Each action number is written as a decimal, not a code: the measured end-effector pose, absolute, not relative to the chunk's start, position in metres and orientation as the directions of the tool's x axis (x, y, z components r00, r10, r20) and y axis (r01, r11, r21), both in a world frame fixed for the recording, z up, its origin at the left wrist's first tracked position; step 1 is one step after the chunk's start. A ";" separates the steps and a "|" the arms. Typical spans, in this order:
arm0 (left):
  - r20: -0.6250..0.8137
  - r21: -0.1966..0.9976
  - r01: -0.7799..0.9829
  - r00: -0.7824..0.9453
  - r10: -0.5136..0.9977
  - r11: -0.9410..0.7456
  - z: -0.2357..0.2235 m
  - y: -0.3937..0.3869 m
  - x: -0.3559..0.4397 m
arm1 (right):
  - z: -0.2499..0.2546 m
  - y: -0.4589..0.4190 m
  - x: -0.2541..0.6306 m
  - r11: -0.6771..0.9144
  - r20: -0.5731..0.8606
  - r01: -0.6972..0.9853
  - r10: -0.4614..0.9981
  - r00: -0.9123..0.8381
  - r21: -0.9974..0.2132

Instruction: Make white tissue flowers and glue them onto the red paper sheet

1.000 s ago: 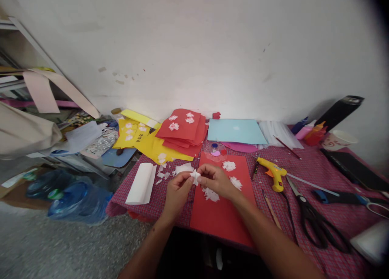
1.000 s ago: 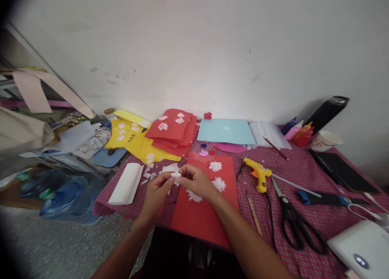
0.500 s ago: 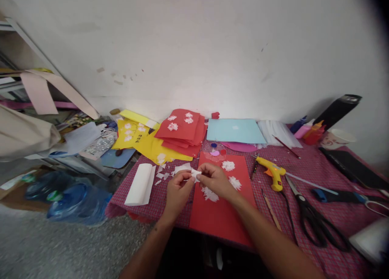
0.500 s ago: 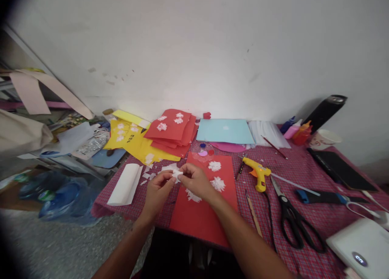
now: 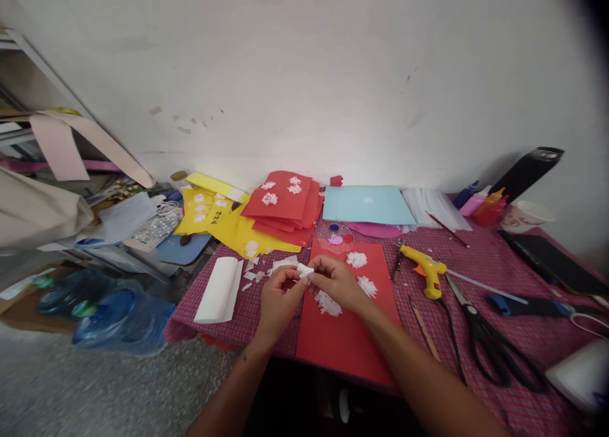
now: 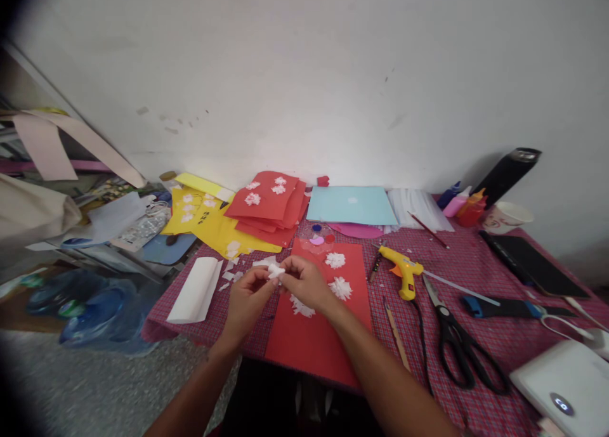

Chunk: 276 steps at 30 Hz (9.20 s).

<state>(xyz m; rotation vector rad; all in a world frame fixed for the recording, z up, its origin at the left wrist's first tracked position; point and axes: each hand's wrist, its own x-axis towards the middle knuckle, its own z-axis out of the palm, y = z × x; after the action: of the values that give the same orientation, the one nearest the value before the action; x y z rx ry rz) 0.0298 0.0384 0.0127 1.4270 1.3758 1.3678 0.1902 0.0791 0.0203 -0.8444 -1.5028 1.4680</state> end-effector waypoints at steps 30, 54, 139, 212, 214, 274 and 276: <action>0.424 0.864 0.319 -0.046 0.904 -0.389 0.017 0.048 0.039 | 0.023 0.087 0.202 0.013 0.072 -0.148 0.911 -0.406 -0.989; 0.468 0.854 0.266 -0.014 0.884 -0.448 0.008 0.050 0.038 | 0.022 0.088 0.206 -0.025 0.051 -0.171 0.902 -0.428 -0.985; 0.086 0.993 0.077 -0.029 0.996 -0.084 0.012 0.051 0.037 | 0.012 0.090 0.198 0.139 0.140 -0.029 0.917 -0.374 -0.990; 0.114 0.974 0.201 -0.047 0.992 -0.103 0.019 0.043 0.035 | 0.006 0.092 0.197 0.132 0.145 -0.060 0.931 -0.336 -0.989; 0.095 0.977 0.198 -0.043 0.995 -0.085 0.021 0.043 0.034 | 0.005 0.092 0.197 0.139 0.151 -0.059 0.934 -0.325 -0.988; 0.136 0.938 0.327 -0.054 0.989 -0.112 0.024 0.049 0.033 | 0.014 0.082 0.195 0.386 0.329 0.105 0.876 -0.352 -0.917; 0.129 0.947 0.305 -0.067 0.989 -0.103 0.021 0.049 0.032 | 0.013 0.083 0.195 0.338 0.297 0.071 0.894 -0.335 -0.938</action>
<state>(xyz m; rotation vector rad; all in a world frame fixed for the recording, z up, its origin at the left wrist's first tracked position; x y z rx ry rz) 0.0325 0.0494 0.0214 1.4829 1.4423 1.2022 0.1950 0.0828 0.0129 -0.8754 -1.6776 1.1171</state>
